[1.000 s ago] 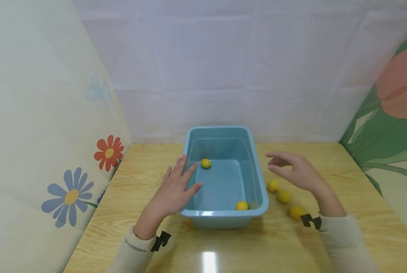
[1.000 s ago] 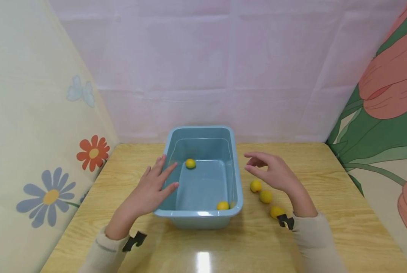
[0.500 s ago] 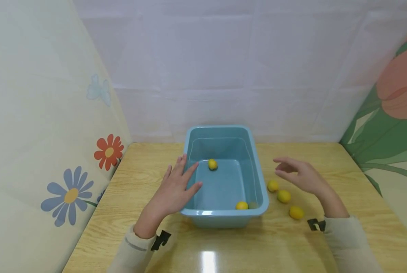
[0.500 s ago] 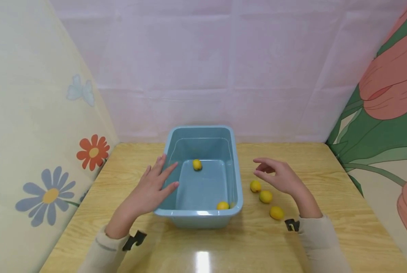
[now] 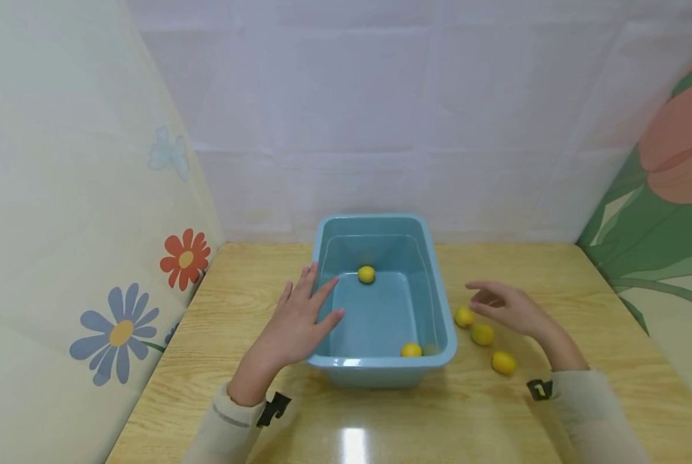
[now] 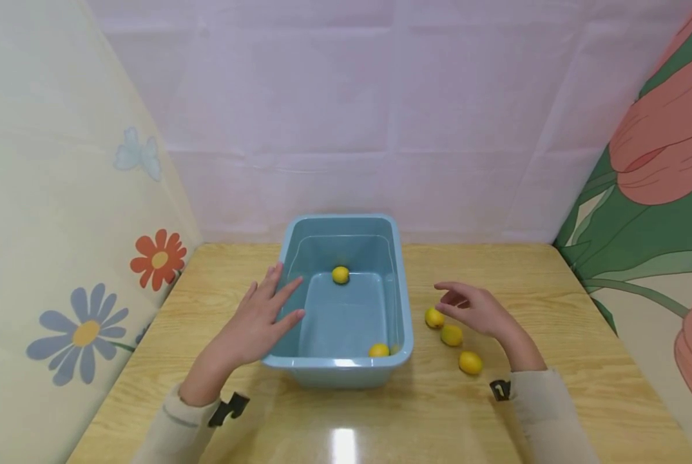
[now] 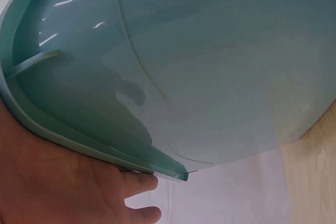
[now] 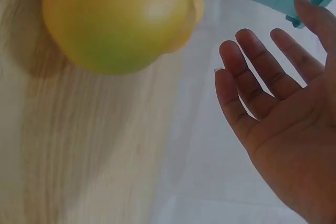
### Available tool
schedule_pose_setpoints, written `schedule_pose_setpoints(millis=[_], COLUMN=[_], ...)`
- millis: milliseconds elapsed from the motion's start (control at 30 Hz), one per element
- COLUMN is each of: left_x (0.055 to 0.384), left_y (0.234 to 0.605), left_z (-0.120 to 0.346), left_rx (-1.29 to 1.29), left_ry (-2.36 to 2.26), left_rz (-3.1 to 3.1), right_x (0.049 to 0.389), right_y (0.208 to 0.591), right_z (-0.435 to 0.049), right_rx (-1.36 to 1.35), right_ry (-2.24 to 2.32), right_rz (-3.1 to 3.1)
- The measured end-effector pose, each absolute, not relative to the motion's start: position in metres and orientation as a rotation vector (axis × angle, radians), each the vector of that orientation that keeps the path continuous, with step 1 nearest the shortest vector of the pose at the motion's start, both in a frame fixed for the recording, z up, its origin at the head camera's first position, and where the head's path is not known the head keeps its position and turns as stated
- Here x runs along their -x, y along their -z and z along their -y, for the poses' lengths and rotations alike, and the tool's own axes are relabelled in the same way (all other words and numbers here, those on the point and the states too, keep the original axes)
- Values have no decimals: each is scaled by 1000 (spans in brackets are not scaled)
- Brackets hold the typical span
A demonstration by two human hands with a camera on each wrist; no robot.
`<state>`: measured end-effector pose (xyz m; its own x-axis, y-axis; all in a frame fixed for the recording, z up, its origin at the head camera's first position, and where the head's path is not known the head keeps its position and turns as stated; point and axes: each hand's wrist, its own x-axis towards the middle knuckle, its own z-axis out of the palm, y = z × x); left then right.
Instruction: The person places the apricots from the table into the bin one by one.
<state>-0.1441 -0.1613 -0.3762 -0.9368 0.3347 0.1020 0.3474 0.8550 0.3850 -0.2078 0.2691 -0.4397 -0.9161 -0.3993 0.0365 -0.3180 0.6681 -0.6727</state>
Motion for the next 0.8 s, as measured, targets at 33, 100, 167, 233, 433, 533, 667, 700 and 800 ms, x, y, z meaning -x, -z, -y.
schedule_pose_setpoints(millis=[33, 100, 167, 233, 433, 533, 667, 700, 800], left_x=[144, 144, 144, 144, 144, 143, 143, 144, 144], left_y=[376, 376, 376, 376, 376, 376, 376, 376, 376], left_z=[161, 161, 161, 161, 162, 162, 162, 162, 161], left_rx=[553, 553, 556, 557, 548, 545, 541, 542, 545], left_ry=[630, 631, 635, 640, 643, 639, 647, 645, 638], left_rz=[2992, 2991, 2991, 2991, 2999, 3002, 3000, 2998, 2990], right_x=[208, 210, 211, 212, 216, 218, 220, 220, 221], right_y=[442, 445, 448, 450, 455, 459, 463, 464, 466], right_z=[-270, -271, -272, -273, -276, -277, -278, -278, -278], right_rx=[591, 579, 567, 559, 568, 563, 534, 528, 512], right_ry=[1079, 1071, 1056, 1045, 1022, 1005, 975, 967, 944], right_rz=[-2757, -2743, -2731, -2725, -2692, -2678, -2663, -2662, -2666])
